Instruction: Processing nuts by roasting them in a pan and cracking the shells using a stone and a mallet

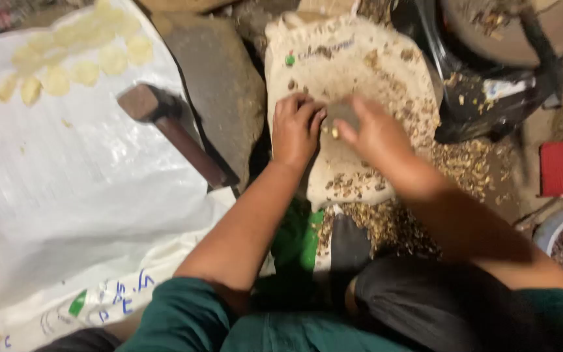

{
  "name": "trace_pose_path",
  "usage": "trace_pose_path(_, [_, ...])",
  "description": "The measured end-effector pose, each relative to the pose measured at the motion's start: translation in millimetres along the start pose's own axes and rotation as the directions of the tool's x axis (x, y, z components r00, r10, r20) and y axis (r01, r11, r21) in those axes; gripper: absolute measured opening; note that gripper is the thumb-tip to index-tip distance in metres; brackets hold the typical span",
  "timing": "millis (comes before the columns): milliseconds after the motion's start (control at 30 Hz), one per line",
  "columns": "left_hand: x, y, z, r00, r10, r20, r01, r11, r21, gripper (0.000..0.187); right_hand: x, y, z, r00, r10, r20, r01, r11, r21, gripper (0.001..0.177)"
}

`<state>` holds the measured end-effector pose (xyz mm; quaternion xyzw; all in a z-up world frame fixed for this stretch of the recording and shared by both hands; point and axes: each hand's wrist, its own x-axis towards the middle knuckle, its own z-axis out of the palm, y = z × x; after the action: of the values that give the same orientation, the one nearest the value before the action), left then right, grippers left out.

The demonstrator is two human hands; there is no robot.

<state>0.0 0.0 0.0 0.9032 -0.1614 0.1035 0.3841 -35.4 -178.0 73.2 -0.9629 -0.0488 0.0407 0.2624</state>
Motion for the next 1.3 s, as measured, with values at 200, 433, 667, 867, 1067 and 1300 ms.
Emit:
trace_pose_path(200, [-10, 8, -26, 0.998, -0.056, -0.003, 0.056, 0.998, 0.021, 0.025, 18, -7, 12, 0.997, -0.027, -0.073, 0.023, 0.999, -0.047, 0.053])
trace_pose_path(433, [-9, 1, -32, 0.998, -0.061, -0.013, 0.061, 0.998, -0.015, 0.014, 28, -6, 1, 0.992, 0.12, -0.03, -0.112, 0.974, 0.199, 0.045])
trace_pose_path(667, [-13, 0, -6, 0.984, -0.157, -0.082, 0.162, 0.985, 0.06, 0.024, 36, -15, -8, 0.957, 0.241, 0.159, -0.249, 0.968, 0.032, 0.048])
trace_pose_path(867, [-23, 6, -14, 0.985, -0.161, 0.066, 0.159, 0.986, 0.044, 0.052, 23, 18, 29, 0.999, -0.018, -0.027, 0.018, 1.0, -0.01, 0.046])
trace_pose_path(1067, [-30, -7, -4, 0.981, -0.152, 0.122, 0.141, 0.985, 0.101, 0.06, 32, -13, 12, 1.0, -0.018, 0.006, 0.018, 1.0, 0.014, 0.052])
trace_pose_path(1300, [-30, -2, -15, 0.957, -0.175, 0.23, 0.138, 0.976, 0.166, 0.063, 44, -10, 9, 0.999, 0.031, 0.02, -0.032, 0.994, 0.102, 0.052])
